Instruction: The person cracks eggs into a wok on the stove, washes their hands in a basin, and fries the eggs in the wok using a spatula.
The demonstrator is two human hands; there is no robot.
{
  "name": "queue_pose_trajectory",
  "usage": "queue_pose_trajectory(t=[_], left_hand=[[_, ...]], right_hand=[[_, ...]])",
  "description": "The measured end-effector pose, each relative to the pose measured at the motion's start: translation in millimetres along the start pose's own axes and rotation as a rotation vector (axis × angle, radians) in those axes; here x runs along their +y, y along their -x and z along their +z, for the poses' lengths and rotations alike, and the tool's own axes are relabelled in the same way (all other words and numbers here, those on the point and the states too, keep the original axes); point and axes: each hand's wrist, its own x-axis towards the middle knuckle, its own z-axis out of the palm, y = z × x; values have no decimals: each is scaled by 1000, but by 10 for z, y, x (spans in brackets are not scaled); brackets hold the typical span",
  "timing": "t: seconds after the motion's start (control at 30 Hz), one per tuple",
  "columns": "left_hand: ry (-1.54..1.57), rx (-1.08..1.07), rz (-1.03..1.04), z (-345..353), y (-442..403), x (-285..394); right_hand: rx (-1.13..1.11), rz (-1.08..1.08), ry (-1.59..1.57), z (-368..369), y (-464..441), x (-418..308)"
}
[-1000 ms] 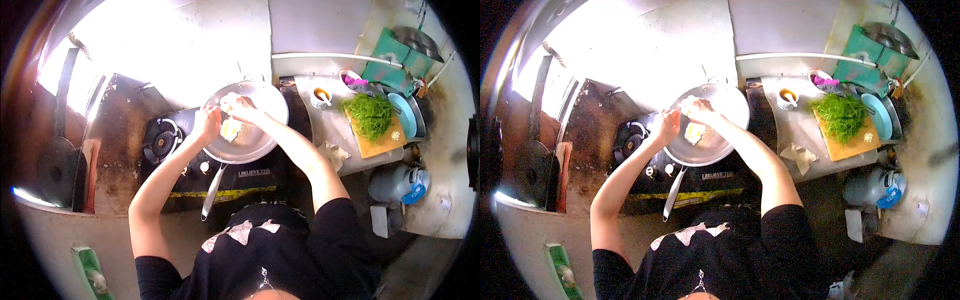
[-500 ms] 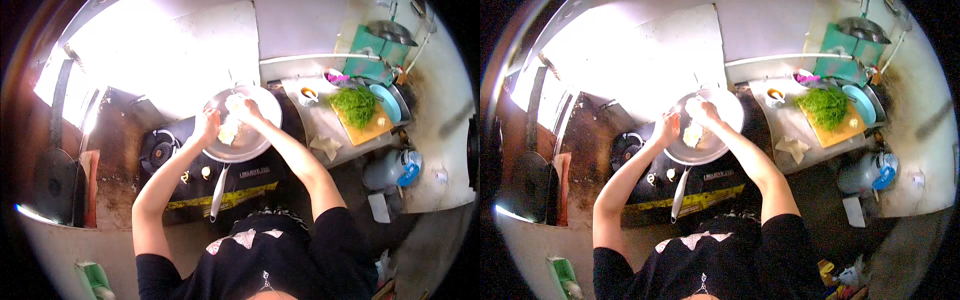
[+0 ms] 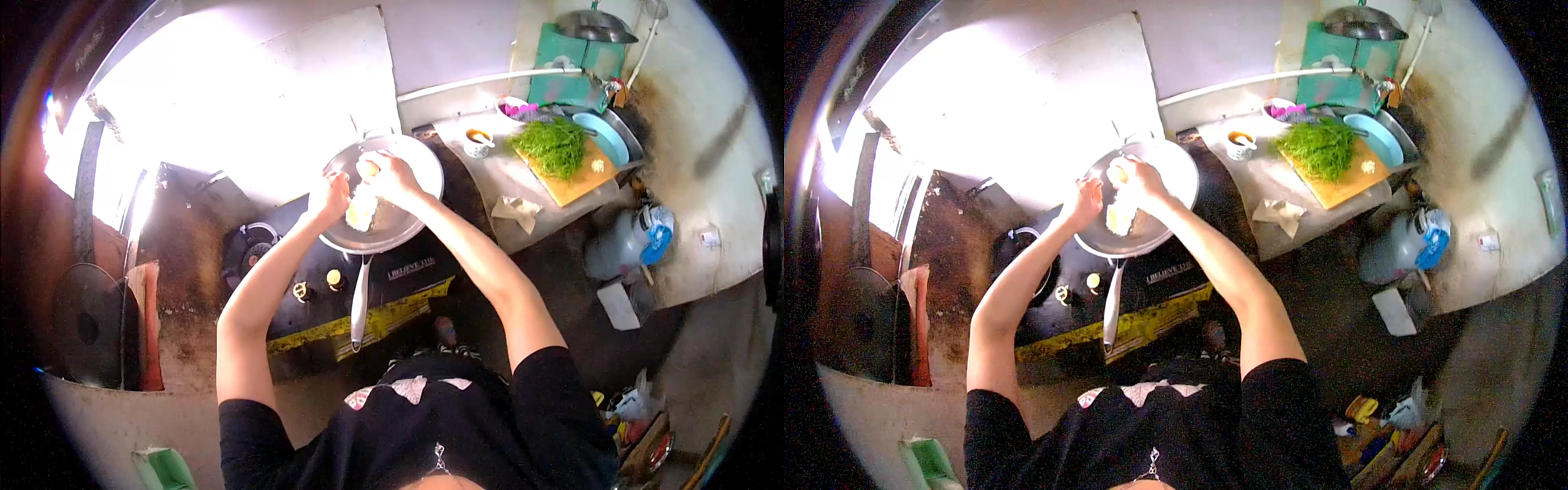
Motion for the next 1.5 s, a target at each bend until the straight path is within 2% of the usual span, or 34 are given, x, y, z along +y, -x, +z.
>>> queue_pose_trajectory(t=[0.07,0.2,0.27,0.33,0.4,0.47,0.53,0.6,0.67,0.77,0.87,0.97,1.07,1.13,1.2,1.27,1.4,1.47,1.5], left_hand=[[38,-100,-63,-22,-43,6],[34,-107,-27,-25,-7,9],[20,35,55,26,-33,-51],[7,-33,33,98,-4,-167],[10,-20,87,61,-102,-179],[7,11,54,115,-78,-243],[37,-101,15,92,-146,-317],[40,-51,-2,32,-101,-195],[46,82,35,-72,-89,-104],[158,106,-54,40,-128,-291],[160,-40,-140,-126,-107,-204],[106,-93,-211,-68,-82,-266],[87,-79,-171,-13,-72,-374],[84,-69,-167,-1,-13,-369],[88,-30,-165,-18,-49,-338],[156,-101,-228,-57,-17,-333],[201,-88,-201,-24,51,-385],[98,88,-148,48,20,-416],[97,96,-147,37,-11,-443]], right_hand=[[-144,66,31,-48,8,-19],[-29,59,-22,-35,70,-67],[9,17,-47,-76,28,-64],[-2,19,-73,-47,68,-40],[-79,-39,-9,-71,-3,-42],[-102,-17,-20,6,-27,-22],[-186,-40,36,47,-122,32],[-126,-79,5,70,-128,-9],[-295,4,48,80,-198,-38],[-217,-52,48,158,-244,18],[-251,-45,101,255,-235,82],[-286,-36,102,334,-178,70],[-275,-15,106,379,-218,104],[-332,-113,142,532,-180,298],[-325,-158,177,416,-191,141],[-368,-221,213,484,-194,205],[-312,-299,252,518,-222,241],[-350,-309,289,507,-233,232],[-393,-324,330,500,-259,247]])
